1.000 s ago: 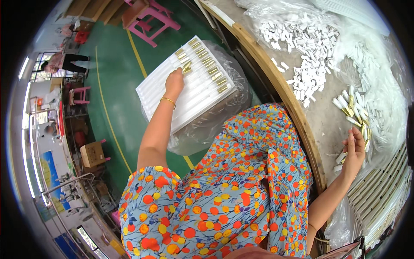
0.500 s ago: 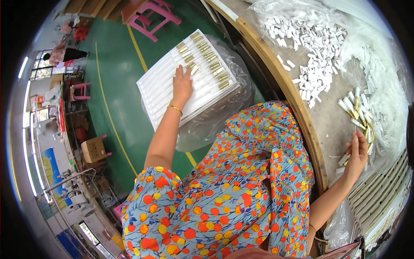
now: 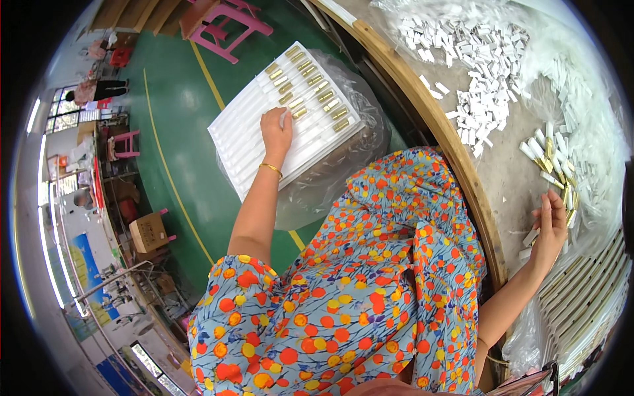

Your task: Manually assembling small gold tubes into white plastic trays.

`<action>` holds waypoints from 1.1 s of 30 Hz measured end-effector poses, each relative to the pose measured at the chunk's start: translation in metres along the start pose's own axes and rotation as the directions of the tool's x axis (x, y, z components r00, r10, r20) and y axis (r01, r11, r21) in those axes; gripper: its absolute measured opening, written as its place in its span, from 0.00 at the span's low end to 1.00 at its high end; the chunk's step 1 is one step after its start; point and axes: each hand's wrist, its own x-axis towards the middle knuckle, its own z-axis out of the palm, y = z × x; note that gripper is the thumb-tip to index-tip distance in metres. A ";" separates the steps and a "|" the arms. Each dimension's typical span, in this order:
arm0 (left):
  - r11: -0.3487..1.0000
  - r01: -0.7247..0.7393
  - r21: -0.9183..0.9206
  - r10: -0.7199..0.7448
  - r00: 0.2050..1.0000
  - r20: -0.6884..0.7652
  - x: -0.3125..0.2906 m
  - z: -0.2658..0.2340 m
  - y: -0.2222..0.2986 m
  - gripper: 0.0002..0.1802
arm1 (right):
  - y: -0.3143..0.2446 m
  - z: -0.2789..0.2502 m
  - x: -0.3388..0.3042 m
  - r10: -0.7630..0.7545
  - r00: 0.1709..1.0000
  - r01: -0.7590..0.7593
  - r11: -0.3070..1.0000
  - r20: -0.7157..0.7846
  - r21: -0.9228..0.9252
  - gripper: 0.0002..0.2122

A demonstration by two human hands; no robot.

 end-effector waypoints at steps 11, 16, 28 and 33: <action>0.817 0.285 -0.501 -0.452 0.856 -0.252 0.022 0.042 0.000 0.28 | 0.004 0.001 0.001 0.031 0.999 -0.032 0.999 -0.012 -0.018 0.14; 0.868 0.387 -0.311 -0.482 0.808 -0.339 0.016 0.035 -0.011 0.29 | 0.008 0.002 0.005 0.050 0.999 -0.050 0.999 0.020 -0.008 0.14; 0.346 0.937 0.041 -0.911 0.346 -0.223 -0.091 -0.067 -0.205 0.26 | -0.004 0.004 0.003 0.034 0.998 -0.031 0.997 0.051 -0.069 0.14; 0.470 0.741 0.479 -0.849 0.528 0.017 -0.072 -0.070 -0.169 0.20 | 0.010 0.001 -0.001 0.069 0.997 -0.065 0.992 0.038 -0.106 0.15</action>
